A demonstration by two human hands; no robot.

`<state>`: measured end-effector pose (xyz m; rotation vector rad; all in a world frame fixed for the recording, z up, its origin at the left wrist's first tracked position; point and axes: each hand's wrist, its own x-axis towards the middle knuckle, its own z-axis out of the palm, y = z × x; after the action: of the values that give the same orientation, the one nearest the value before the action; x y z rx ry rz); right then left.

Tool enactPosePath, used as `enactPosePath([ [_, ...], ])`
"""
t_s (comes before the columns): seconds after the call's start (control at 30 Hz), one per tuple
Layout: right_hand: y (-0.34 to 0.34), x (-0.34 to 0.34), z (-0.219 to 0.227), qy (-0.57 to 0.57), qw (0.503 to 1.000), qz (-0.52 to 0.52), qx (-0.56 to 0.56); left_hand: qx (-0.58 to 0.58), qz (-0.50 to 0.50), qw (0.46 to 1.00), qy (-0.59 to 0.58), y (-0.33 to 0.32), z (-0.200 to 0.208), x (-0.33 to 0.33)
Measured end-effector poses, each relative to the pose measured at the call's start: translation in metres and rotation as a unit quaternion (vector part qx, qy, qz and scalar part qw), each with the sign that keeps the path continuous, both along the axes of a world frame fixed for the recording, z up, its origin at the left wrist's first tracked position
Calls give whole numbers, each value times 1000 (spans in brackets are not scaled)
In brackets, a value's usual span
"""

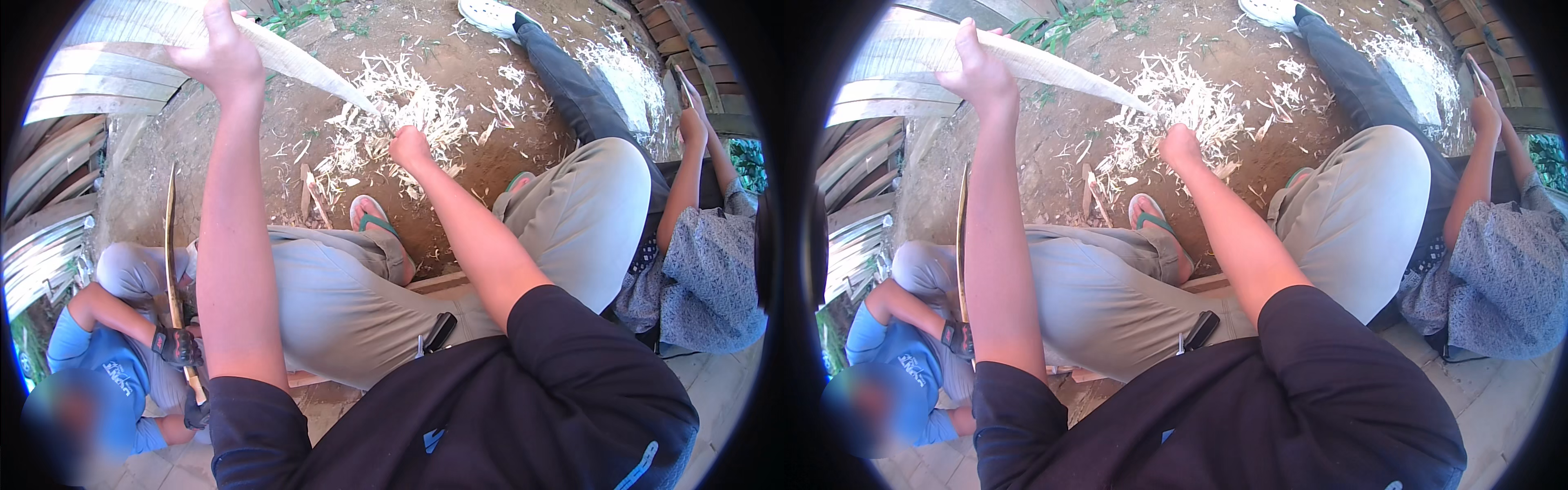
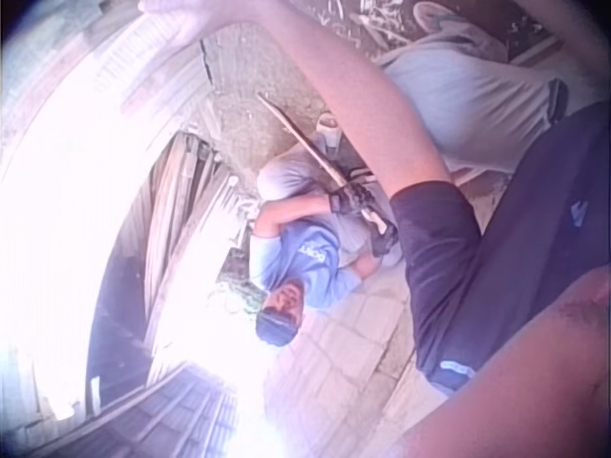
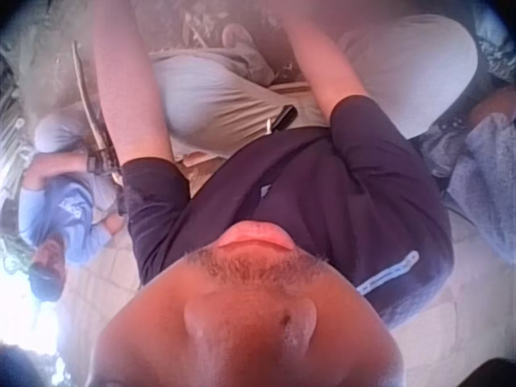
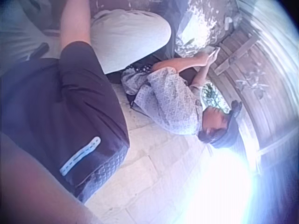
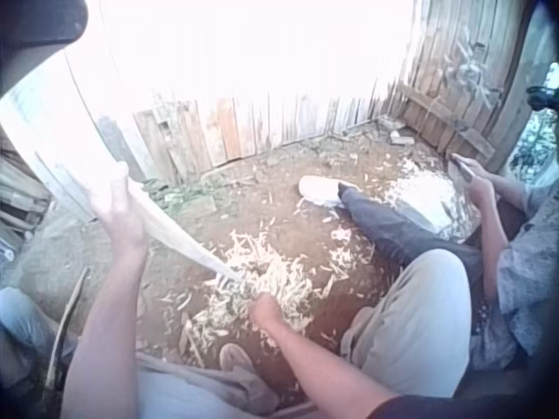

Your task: The person sits on the ground and uses a knife to shave thin strips from a long piece of wood held in their left hand. They repeatedly pull the knife along the wood's length to create shavings, which accumulate on the ground.

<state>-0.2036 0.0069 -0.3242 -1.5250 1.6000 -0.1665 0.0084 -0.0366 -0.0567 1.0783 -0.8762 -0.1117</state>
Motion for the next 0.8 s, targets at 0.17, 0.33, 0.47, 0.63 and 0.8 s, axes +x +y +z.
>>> enactPosePath([
  [0.17,-4,2,28,62,996,64,-23,20,-7,1000,-12,2,0,16],
  [0.33,5,9,29,-18,1000,-11,9,20,114,981,-155,0,-2,0],
  [0.47,16,17,13,-39,997,-68,0,13,115,988,-98,-5,0,-18],
  [0.63,30,39,23,0,999,-52,-5,0,142,988,-58,-3,0,-21],
  [0.8,30,40,12,-6,999,-32,9,-26,172,972,-158,1,2,-26],
])
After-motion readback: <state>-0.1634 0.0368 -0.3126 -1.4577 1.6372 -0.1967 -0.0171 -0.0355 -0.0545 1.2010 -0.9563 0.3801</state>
